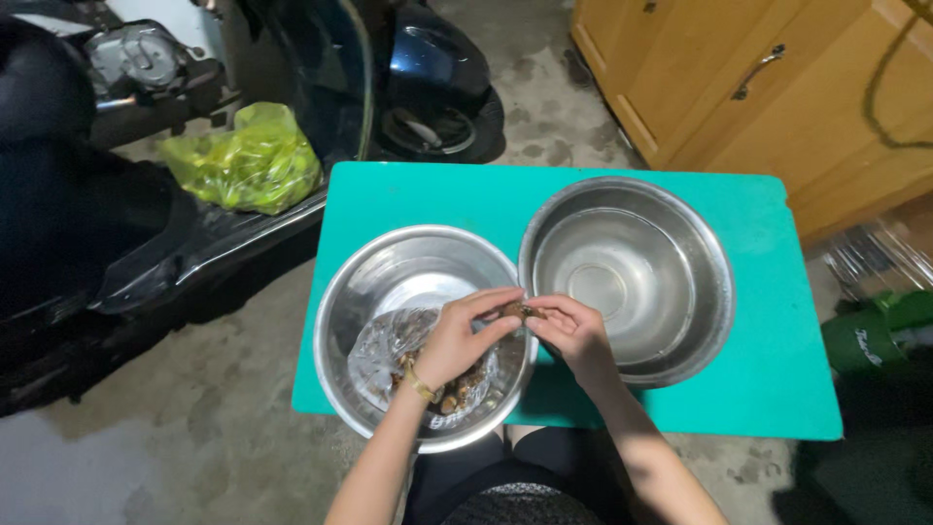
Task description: The person cleans small crabs by hand, removing parts and placing the cleaned crabs into a separate metal bowl.
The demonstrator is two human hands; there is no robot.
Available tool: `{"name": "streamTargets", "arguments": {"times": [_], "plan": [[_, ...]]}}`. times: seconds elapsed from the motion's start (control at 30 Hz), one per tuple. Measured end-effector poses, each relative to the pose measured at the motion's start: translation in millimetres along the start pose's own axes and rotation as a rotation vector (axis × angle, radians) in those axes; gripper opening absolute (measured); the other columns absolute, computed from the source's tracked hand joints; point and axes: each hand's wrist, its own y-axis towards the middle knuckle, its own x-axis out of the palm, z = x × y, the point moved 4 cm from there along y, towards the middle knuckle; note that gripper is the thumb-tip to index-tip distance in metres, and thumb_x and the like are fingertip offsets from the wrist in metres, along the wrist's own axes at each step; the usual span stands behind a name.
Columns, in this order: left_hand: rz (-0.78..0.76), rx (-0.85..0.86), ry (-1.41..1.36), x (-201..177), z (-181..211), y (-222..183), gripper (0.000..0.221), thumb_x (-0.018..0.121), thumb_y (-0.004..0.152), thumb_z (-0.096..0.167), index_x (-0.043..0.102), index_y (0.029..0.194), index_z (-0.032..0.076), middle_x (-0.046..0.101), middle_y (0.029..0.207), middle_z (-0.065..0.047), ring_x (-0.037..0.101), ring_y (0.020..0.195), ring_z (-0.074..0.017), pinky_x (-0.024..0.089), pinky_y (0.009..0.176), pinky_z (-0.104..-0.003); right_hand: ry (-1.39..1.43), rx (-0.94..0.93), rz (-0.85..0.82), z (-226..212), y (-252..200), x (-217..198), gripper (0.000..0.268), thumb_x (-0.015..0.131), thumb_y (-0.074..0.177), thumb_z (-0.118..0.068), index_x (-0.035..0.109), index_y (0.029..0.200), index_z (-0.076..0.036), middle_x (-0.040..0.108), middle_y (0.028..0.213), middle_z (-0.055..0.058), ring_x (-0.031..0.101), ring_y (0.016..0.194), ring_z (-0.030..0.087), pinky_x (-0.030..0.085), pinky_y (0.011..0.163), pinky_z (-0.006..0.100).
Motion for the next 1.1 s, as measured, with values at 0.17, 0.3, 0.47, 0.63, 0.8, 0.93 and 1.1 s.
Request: {"name": "streamTargets", "arguments": {"times": [0.17, 0.3, 0.47, 0.63, 0.8, 0.93, 1.1], "plan": [[0.159, -0.237, -0.215, 6, -47, -21, 0.025, 0.078, 0.092, 0.009, 0.078, 0.116, 0.000, 0.081, 0.099, -0.010, 0.075, 0.090, -0.0128, 0.059, 0.080, -0.025, -0.083, 0.001, -0.060, -8, 6, 17, 0.029, 0.069, 0.090, -0.001, 0.067, 0.118, 0.006, 0.074, 0.108, 0.015, 0.070, 0.102, 0.016, 0.055, 0.091, 0.030], [0.203, -0.254, -0.490, 7, -66, -26, 0.021, 0.078, 0.088, 0.002, 0.072, 0.107, -0.005, 0.078, 0.099, -0.009, 0.074, 0.093, -0.0105, 0.059, 0.084, -0.024, -0.005, -0.007, -0.038, -10, 13, 26, 0.025, 0.069, 0.091, -0.001, 0.068, 0.115, 0.005, 0.073, 0.101, 0.011, 0.068, 0.094, 0.016, 0.054, 0.088, 0.029], [0.331, -0.272, -0.413, 2, -60, -26, 0.018, 0.078, 0.087, 0.002, 0.072, 0.103, -0.004, 0.078, 0.096, -0.010, 0.074, 0.088, -0.0118, 0.059, 0.078, -0.024, -0.398, -0.413, 0.014, -25, 16, 32, 0.021, 0.077, 0.086, 0.002, 0.067, 0.104, 0.005, 0.064, 0.107, 0.008, 0.065, 0.097, 0.013, 0.053, 0.087, 0.027], [0.370, -0.149, -0.192, -8, -45, -20, 0.013, 0.079, 0.086, 0.002, 0.074, 0.096, -0.004, 0.079, 0.097, -0.011, 0.075, 0.085, -0.0121, 0.062, 0.080, -0.025, -0.253, -0.153, -0.051, -5, 36, 35, 0.024, 0.079, 0.084, -0.003, 0.065, 0.103, 0.003, 0.069, 0.093, 0.007, 0.067, 0.085, 0.009, 0.055, 0.074, 0.024], [0.334, -0.104, -0.084, -22, -51, -18, 0.010, 0.080, 0.085, 0.003, 0.075, 0.092, -0.003, 0.080, 0.098, -0.010, 0.076, 0.087, -0.0120, 0.061, 0.080, -0.025, -0.215, -0.074, -0.123, -5, 50, 44, 0.017, 0.076, 0.088, -0.005, 0.067, 0.100, 0.003, 0.070, 0.086, 0.006, 0.067, 0.077, 0.008, 0.057, 0.060, 0.023], [0.335, -0.119, -0.196, -27, -66, -21, 0.011, 0.080, 0.086, 0.003, 0.074, 0.093, -0.002, 0.079, 0.098, -0.010, 0.074, 0.088, -0.0113, 0.061, 0.080, -0.025, -0.256, -0.004, -0.134, 2, 60, 49, 0.017, 0.077, 0.088, -0.006, 0.067, 0.098, 0.004, 0.070, 0.082, 0.008, 0.067, 0.067, 0.010, 0.055, 0.057, 0.023], [0.378, -0.116, -0.109, -28, -70, -23, 0.010, 0.080, 0.086, 0.003, 0.074, 0.092, -0.002, 0.079, 0.097, -0.009, 0.075, 0.086, -0.0109, 0.061, 0.079, -0.024, -0.271, -0.066, -0.107, 11, 61, 51, 0.014, 0.077, 0.088, -0.004, 0.069, 0.094, 0.005, 0.071, 0.077, 0.010, 0.068, 0.063, 0.011, 0.055, 0.057, 0.024]]}}
